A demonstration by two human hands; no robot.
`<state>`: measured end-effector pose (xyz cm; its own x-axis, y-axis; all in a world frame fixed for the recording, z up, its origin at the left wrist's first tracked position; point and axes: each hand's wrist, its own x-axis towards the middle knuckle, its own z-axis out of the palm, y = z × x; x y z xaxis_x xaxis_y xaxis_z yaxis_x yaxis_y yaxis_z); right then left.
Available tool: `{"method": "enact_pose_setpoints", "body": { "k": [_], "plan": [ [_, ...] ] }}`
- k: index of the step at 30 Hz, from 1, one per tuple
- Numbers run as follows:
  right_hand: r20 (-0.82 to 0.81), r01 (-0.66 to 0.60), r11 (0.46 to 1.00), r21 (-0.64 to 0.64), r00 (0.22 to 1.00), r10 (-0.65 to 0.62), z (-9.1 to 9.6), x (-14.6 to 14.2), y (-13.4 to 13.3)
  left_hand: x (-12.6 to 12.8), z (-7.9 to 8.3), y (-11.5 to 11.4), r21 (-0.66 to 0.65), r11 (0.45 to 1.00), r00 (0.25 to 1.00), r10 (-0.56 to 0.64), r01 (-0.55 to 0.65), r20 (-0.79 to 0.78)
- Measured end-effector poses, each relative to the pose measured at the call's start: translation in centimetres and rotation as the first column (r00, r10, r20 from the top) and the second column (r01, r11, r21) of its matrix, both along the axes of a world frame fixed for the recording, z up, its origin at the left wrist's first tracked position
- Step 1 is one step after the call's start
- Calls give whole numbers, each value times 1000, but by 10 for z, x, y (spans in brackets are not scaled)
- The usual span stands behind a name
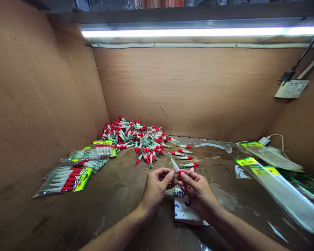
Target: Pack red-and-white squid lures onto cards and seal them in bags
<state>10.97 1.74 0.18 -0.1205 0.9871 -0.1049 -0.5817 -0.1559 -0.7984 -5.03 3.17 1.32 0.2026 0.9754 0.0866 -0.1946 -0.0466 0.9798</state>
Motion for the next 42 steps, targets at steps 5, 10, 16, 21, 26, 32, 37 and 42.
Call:
{"method": "enact_pose_setpoints", "body": {
  "k": [5, 10, 16, 21, 26, 32, 37, 42],
  "plan": [
    [-56, -28, 999, -32, 998, 26, 0, 0, 0, 0, -1, 1, -13, 998, 998, -59, 60, 37],
    [-85, -61, 997, -50, 995, 57, -2, -1, 1, -1, 3, 1, -44, 997, 997, -68, 69, 33],
    [-75, -117, 992, -54, 991, 113, 0, -2, -2, 1, 2, 2, 6, 997, 996, -75, 75, 37],
    [-23, -93, 996, -8, 995, 93, -3, -2, -1, 0, 0, 4, 17, 998, 998, -59, 59, 31],
    [-17, -93, 996, -9, 996, 92, 1, 1, 0, -1, -2, 5, 16, 995, 993, -99, 98, 65],
    [-65, -149, 988, -45, 987, 146, 8, 1, -2, -1, -2, 6, 10, 996, 993, -90, 89, 74],
    [-98, -196, 978, -69, 977, 189, 9, 6, -1, -2, -3, 8, 0, 996, 993, -88, 89, 76],
    [-48, -224, 969, -100, 974, 220, 30, 30, 8, -3, -6, 11, 59, 996, 996, -55, 59, -72]
  ]
}}
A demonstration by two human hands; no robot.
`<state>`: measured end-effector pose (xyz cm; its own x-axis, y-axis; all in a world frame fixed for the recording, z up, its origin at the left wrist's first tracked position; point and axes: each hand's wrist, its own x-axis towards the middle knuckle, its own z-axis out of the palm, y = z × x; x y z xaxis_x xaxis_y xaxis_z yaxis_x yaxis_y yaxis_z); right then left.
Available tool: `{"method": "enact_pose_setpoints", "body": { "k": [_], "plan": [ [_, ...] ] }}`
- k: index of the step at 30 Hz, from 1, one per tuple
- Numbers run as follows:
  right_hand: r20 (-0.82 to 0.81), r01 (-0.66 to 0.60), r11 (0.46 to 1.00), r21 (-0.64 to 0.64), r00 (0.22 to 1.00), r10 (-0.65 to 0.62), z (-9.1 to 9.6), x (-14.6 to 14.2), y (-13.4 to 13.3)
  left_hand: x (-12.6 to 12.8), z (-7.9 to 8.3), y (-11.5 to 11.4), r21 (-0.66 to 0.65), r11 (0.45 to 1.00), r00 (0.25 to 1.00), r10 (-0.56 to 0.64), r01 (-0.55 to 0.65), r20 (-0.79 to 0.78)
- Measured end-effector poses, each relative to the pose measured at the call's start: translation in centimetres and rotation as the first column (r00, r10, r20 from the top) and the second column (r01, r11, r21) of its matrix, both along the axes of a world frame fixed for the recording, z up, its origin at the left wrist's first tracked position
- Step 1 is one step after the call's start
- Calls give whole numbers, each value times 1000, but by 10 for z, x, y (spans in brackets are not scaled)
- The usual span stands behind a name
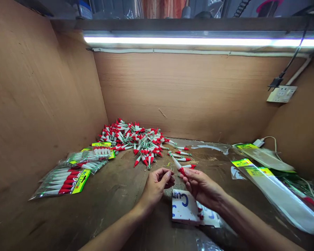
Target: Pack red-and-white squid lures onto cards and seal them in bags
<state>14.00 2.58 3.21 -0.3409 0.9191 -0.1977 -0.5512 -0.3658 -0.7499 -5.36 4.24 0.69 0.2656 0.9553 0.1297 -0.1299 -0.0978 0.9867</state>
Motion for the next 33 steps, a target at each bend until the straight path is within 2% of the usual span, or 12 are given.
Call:
{"method": "enact_pose_setpoints", "body": {
  "k": [2, 4, 8, 11, 14, 18, 21, 24, 26, 28, 30, 33],
  "plan": [
    [131, 6, 994, 113, 991, -21, 13, 21, 4, -1, 1, -2, 99, 995, 984, -2, 20, -178],
    [355, -15, 964, 267, 931, -84, 24, 51, 6, -3, 2, -6, 201, 971, 921, -46, 133, -387],
    [762, -118, 904, 411, 589, -270, 23, 118, -9, -7, 2, -13, 280, 852, 708, -139, 442, -692],
    [862, -215, 903, 372, 440, -251, 5, 146, -27, -8, -2, -14, 298, 792, 613, -117, 532, -782],
    [901, -333, 874, 354, 373, -223, -13, 139, -40, -7, -8, -13, 334, 764, 595, -80, 552, -799],
    [882, -388, 801, 455, 320, -346, -28, 96, -41, -3, -15, -11, 393, 738, 613, -36, 549, -790],
    [842, -461, 705, 539, 262, -472, -35, 73, -37, -2, -18, -10, 413, 727, 614, -15, 548, -789],
    [839, -609, 587, 534, 294, -458, -36, 73, -29, -3, -20, -9, 400, 744, 608, -10, 535, -794],
    [847, -653, 546, 526, 344, -405, -31, 83, -16, -4, -20, -8, 384, 752, 601, -20, 536, -799],
    [825, -618, 552, 560, 352, -443, -24, 91, 3, -5, -19, -8, 377, 748, 600, -35, 546, -800],
    [780, -588, 538, 604, 296, -551, -18, 94, 26, -5, -17, -9, 376, 746, 604, -45, 551, -796],
    [754, -682, 479, 553, 165, -636, -15, 89, 60, -4, -12, -10, 375, 755, 617, -50, 538, -785]
  ]
}}
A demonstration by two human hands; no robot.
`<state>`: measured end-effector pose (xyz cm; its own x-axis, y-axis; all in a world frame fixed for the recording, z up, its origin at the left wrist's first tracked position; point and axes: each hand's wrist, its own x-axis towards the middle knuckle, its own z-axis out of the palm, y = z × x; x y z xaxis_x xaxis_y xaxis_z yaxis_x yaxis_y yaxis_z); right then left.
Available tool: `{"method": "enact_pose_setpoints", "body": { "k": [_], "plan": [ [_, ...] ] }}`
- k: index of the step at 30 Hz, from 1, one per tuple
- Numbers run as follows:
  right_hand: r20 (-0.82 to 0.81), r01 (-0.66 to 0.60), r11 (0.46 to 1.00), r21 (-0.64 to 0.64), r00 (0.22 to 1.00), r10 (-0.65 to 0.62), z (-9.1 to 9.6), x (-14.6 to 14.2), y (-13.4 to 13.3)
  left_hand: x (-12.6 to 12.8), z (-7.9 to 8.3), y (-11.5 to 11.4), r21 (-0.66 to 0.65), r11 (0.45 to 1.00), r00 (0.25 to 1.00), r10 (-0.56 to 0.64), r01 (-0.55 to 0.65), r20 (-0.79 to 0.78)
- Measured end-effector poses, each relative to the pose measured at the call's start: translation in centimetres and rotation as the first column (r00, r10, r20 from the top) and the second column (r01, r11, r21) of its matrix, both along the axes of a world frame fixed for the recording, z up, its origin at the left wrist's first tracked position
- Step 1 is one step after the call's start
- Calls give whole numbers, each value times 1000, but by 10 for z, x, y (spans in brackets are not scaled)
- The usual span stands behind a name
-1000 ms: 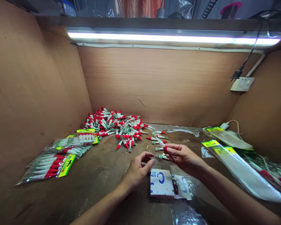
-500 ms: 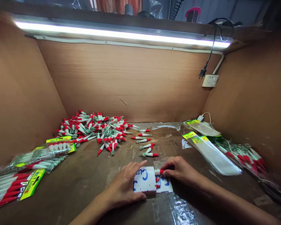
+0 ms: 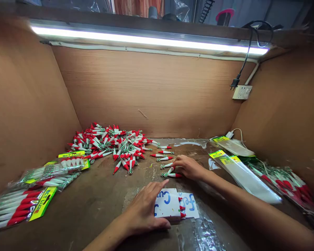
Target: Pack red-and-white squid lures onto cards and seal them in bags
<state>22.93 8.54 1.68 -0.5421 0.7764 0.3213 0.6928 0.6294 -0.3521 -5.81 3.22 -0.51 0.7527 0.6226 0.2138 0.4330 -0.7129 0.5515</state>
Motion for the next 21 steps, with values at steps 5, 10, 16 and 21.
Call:
{"method": "enact_pose_setpoints", "body": {
  "k": [5, 10, 16, 21],
  "plan": [
    [23, -10, 1000, -3, 1000, 10, 0, -8, 23, -1, 5, -1, 0, 1000, 1000, -2, 2, 10],
    [-612, -186, 890, -417, 782, -123, 12, 2, 4, -1, 2, -1, 3, 1000, 1000, 6, -6, -26],
    [-808, -533, 608, -588, 353, -472, 14, 19, -46, -2, -4, 2, 21, 1000, 1000, 1, -1, -9],
    [-587, -242, 681, -691, 738, -333, 6, 38, -73, -2, -7, 4, 37, 999, 1000, 6, -6, 2]
  ]
}}
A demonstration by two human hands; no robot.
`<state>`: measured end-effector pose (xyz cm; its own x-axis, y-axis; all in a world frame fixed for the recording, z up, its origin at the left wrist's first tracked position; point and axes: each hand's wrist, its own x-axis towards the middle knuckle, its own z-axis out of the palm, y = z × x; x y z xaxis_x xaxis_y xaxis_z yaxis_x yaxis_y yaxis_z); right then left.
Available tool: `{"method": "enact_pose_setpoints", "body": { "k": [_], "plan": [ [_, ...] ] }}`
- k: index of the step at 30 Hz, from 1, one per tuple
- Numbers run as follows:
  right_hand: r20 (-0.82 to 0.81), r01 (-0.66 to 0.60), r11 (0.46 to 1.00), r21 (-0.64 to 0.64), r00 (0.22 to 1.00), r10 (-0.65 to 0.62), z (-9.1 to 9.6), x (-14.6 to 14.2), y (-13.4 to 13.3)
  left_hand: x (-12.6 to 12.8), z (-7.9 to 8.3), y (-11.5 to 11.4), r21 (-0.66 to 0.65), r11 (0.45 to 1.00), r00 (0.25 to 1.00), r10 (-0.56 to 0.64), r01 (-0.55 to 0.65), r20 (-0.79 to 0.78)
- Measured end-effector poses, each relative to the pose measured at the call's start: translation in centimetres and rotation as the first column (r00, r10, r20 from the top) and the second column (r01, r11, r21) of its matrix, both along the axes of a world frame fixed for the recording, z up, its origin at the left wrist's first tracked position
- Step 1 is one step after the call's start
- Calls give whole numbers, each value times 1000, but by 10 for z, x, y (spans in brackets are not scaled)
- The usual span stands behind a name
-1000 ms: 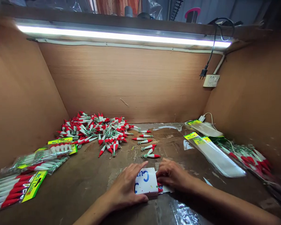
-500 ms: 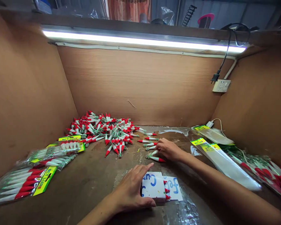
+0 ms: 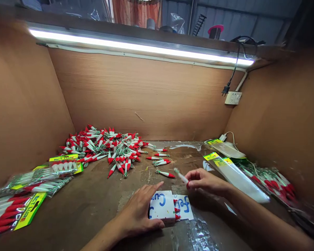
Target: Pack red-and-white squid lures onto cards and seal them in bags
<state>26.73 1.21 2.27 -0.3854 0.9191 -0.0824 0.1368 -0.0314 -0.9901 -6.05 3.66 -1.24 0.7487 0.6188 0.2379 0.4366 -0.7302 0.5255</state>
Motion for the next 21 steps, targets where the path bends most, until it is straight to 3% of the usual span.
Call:
{"method": "enact_pose_setpoints", "body": {
  "k": [3, 6, 9, 15, 21],
  "plan": [
    [448, -79, 982, 172, 894, -7, -4, 7, -10, 0, 0, 1, 6, 1000, 1000, 5, -4, -12],
    [631, -148, 936, 319, 770, -93, -7, 0, -14, 1, 1, 2, 25, 1000, 1000, 3, -3, -26],
    [665, -213, 874, 436, 731, -154, -11, -21, -11, 3, 2, 2, 26, 1000, 1000, 0, 1, -22],
    [584, -247, 765, 595, 787, -201, -29, -61, 2, 3, 1, 2, 21, 1000, 1000, -6, 6, -3],
    [502, -314, 767, 560, 865, -12, -26, -45, 10, 1, 0, 2, 20, 1000, 1000, 17, -16, -16]
  ]
}}
